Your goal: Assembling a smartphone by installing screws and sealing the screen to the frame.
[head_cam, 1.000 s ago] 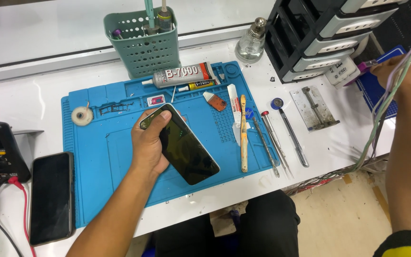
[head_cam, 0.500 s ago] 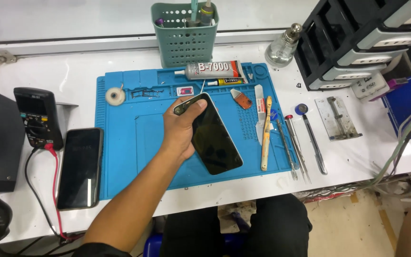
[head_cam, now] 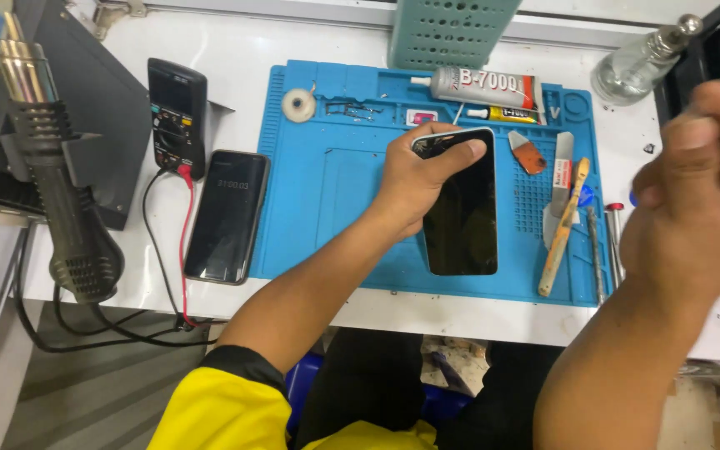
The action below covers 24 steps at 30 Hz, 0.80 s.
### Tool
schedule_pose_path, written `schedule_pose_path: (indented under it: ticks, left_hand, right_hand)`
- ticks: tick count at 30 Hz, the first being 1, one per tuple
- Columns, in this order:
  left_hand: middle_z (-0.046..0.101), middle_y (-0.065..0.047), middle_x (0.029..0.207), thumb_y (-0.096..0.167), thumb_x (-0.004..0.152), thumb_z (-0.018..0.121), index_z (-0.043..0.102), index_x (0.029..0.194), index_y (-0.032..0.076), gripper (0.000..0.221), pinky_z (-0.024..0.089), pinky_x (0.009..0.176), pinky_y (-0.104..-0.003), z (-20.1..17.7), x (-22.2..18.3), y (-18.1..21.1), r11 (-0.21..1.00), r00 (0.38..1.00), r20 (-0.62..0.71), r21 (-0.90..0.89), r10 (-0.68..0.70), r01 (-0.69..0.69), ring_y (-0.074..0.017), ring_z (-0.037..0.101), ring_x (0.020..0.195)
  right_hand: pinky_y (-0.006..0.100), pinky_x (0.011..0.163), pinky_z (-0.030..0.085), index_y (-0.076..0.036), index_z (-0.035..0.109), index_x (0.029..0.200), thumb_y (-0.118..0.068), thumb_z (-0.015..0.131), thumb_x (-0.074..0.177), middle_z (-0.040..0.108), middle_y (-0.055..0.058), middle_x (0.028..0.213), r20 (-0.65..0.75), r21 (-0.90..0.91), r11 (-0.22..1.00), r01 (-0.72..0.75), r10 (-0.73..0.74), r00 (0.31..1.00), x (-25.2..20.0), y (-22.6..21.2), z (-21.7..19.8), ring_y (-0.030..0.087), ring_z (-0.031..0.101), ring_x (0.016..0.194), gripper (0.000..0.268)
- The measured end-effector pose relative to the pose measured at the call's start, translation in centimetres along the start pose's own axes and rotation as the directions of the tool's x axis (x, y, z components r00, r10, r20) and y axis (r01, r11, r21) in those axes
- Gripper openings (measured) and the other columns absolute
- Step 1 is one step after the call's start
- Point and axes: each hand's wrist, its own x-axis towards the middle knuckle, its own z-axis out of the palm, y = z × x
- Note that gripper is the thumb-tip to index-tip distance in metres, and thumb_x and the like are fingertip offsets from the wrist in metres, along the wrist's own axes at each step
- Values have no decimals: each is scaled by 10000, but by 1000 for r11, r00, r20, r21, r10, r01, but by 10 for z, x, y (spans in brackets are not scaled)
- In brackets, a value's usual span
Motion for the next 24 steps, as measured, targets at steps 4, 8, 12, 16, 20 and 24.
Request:
schedule_pose_path:
  ticks: [4, 8, 12, 16, 20, 24]
  left_hand:
    - [693, -63, 803, 252, 669, 875, 720, 905, 102, 319, 623, 640, -347, 0, 1, 1, 998, 999, 13, -45, -44, 45, -226, 722, 739]
    - [699, -63, 762, 236, 695, 861, 718, 882, 101, 272, 619, 615, -349, 4, -1, 3, 998, 998, 32, -13, -53, 53, -215, 706, 691]
    - [704, -78, 789, 265, 685, 857, 703, 910, 91, 324, 629, 627, -344, 2, -1, 2, 998, 996, 70, 32, -54, 51, -236, 726, 703]
    - [703, -75, 744, 249, 706, 850, 696, 908, 103, 292, 627, 569, -358, 3, -3, 5, 996, 990, 124, 62, -74, 67, -244, 738, 654]
    - [684, -68, 725, 276, 711, 837, 692, 885, 120, 275, 599, 531, -352, 5, -5, 11, 987, 983, 156, 138, -97, 76, -231, 719, 637]
    - [705, -88, 744, 249, 730, 824, 668, 870, 116, 249, 614, 520, -368, 7, -7, 17, 984, 977, 177, 153, -115, 88, -244, 736, 640]
  right_hand:
    - [205, 534, 394, -47, 593, 1455, -184, 749, 1085, 629, 68, 1007, 94, 213, 967, -143, 126, 988, -9, 6, 29, 82, 489, 666, 424]
    - [189, 572, 414, -86, 666, 1150, -215, 690, 1050, 641, 30, 967, 162, 130, 935, -331, 309, 937, -16, -4, 32, 97, 537, 613, 165]
    - [207, 623, 436, -90, 651, 1146, -230, 685, 1063, 603, 13, 863, 189, 94, 939, -330, 309, 932, -20, 0, 30, 99, 557, 648, 166]
    - [234, 651, 466, -60, 695, 1119, -150, 693, 1057, 632, 78, 1212, 177, 2, 971, -240, 236, 955, -24, -2, 27, 151, 583, 711, 110]
    - [214, 616, 452, -45, 724, 1104, -176, 712, 1047, 608, 40, 752, 213, 2, 953, -304, 297, 931, -24, -9, 26, 107, 548, 627, 143]
    - [205, 600, 456, -46, 721, 1123, -172, 687, 1020, 693, 62, 887, 252, 59, 920, -388, 363, 897, -22, -12, 28, 98, 559, 630, 165]
